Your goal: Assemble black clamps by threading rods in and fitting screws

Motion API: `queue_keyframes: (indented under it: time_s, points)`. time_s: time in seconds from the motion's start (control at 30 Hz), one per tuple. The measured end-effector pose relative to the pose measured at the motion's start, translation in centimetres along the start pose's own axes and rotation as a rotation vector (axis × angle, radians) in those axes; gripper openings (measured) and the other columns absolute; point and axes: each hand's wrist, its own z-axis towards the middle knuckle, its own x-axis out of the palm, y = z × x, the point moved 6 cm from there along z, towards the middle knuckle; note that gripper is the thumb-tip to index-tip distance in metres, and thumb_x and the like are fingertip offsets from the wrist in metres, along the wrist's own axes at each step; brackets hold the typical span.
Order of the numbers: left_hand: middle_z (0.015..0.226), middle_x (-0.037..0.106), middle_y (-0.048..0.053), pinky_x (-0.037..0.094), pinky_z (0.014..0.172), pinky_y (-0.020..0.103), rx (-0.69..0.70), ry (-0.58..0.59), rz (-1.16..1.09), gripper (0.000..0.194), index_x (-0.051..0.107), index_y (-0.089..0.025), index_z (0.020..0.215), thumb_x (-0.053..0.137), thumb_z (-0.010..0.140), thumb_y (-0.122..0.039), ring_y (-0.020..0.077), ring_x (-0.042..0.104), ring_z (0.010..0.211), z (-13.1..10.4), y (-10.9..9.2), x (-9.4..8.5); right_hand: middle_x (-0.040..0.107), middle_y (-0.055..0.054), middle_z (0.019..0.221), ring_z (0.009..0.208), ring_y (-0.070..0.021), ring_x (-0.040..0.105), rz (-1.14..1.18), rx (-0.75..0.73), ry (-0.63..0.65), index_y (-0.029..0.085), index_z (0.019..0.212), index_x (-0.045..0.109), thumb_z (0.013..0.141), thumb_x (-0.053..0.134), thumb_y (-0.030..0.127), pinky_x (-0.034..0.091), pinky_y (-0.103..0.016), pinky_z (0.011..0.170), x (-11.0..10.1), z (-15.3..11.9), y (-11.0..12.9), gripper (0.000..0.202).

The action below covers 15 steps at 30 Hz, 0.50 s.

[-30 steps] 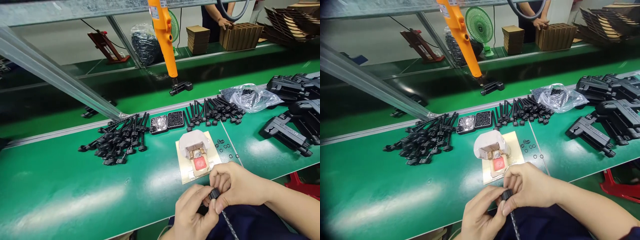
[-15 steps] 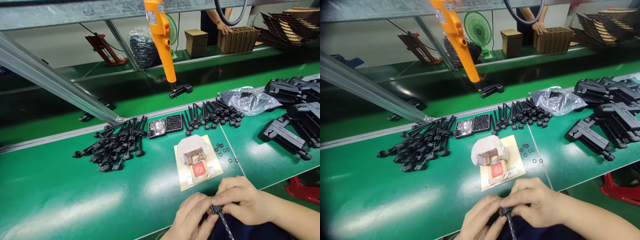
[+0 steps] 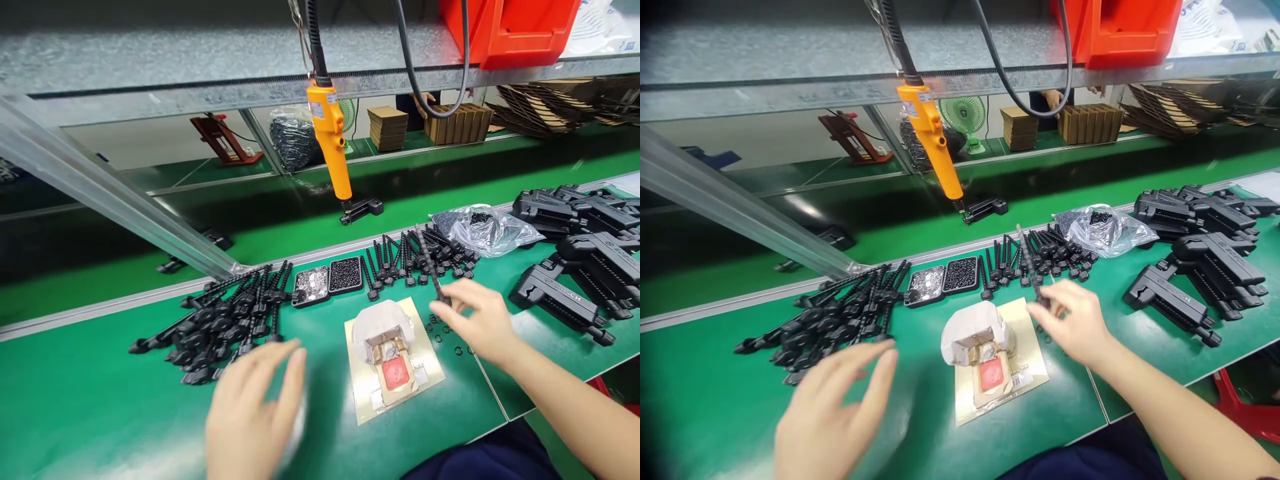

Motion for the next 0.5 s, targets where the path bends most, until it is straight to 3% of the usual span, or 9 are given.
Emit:
queue_keyframes:
  time_s: [0.1, 0.17, 0.23, 0.3, 0.4, 0.5]
  points:
    - [0.128, 0.061, 0.028, 0.050, 0.093, 0.062, -0.045, 0.245, 0.303, 0.057, 0.066, -0.007, 0.122, 0.034, 0.100, -0.049, 0.0448, 0.063, 0.107, 0.2, 6.2, 2.8, 0.067, -0.006, 0.074, 0.063, -0.0173, 0.063, -0.175, 0.140, 0.074, 0.013, 0.085, 0.075, 0.089, 0.070, 0.041, 0.053, -0.030, 0.066, 1.2, 4.6, -2.3, 0.028]
    - [0.130, 0.059, 0.030, 0.052, 0.090, 0.061, -0.073, 0.403, 0.335, 0.065, 0.064, -0.005, 0.126, 0.026, 0.099, -0.051, 0.0450, 0.065, 0.105, -0.8, 9.2, 4.7, 0.069, -0.009, 0.078, 0.075, -0.0224, 0.067, -0.268, 0.191, 0.152, 0.014, 0.076, 0.075, 0.088, 0.071, 0.041, 0.052, -0.031, 0.073, 2.4, 6.9, -2.7, 0.030]
    - [0.122, 0.063, 0.025, 0.056, 0.087, 0.054, -0.148, 0.479, 0.264, 0.062, 0.066, -0.008, 0.122, 0.028, 0.097, -0.051, 0.0395, 0.069, 0.098, -1.9, 11.1, 6.0, 0.071, -0.012, 0.084, 0.085, -0.0261, 0.069, -0.343, 0.225, 0.234, 0.014, 0.074, 0.074, 0.089, 0.069, 0.041, 0.052, -0.032, 0.078, 3.9, 8.4, -2.6, 0.031]
    - [0.111, 0.068, 0.020, 0.058, 0.084, 0.048, -0.203, 0.503, 0.188, 0.058, 0.068, -0.011, 0.115, 0.031, 0.095, -0.052, 0.0341, 0.072, 0.088, -2.7, 11.6, 6.6, 0.073, -0.013, 0.090, 0.091, -0.0269, 0.069, -0.393, 0.249, 0.313, 0.013, 0.079, 0.074, 0.090, 0.068, 0.042, 0.053, -0.033, 0.081, 5.4, 9.4, -2.2, 0.031]
    - [0.099, 0.070, 0.016, 0.059, 0.074, 0.042, -0.212, 0.519, 0.140, 0.059, 0.069, -0.012, 0.108, 0.033, 0.092, -0.055, 0.0286, 0.072, 0.072, -2.7, 10.7, 6.8, 0.073, -0.013, 0.094, 0.092, -0.0253, 0.070, -0.427, 0.273, 0.416, 0.011, 0.092, 0.074, 0.091, 0.069, 0.045, 0.054, -0.037, 0.084, 7.2, 9.9, -1.7, 0.034]
    - [0.092, 0.071, 0.013, 0.058, 0.068, 0.040, -0.257, 0.528, 0.063, 0.059, 0.071, -0.013, 0.101, 0.039, 0.087, -0.060, 0.0267, 0.070, 0.065, -2.3, 9.8, 6.4, 0.072, -0.015, 0.102, 0.094, -0.0273, 0.070, -0.427, 0.277, 0.440, 0.010, 0.099, 0.073, 0.093, 0.067, 0.047, 0.054, -0.038, 0.083, 7.2, 9.4, -1.4, 0.039]
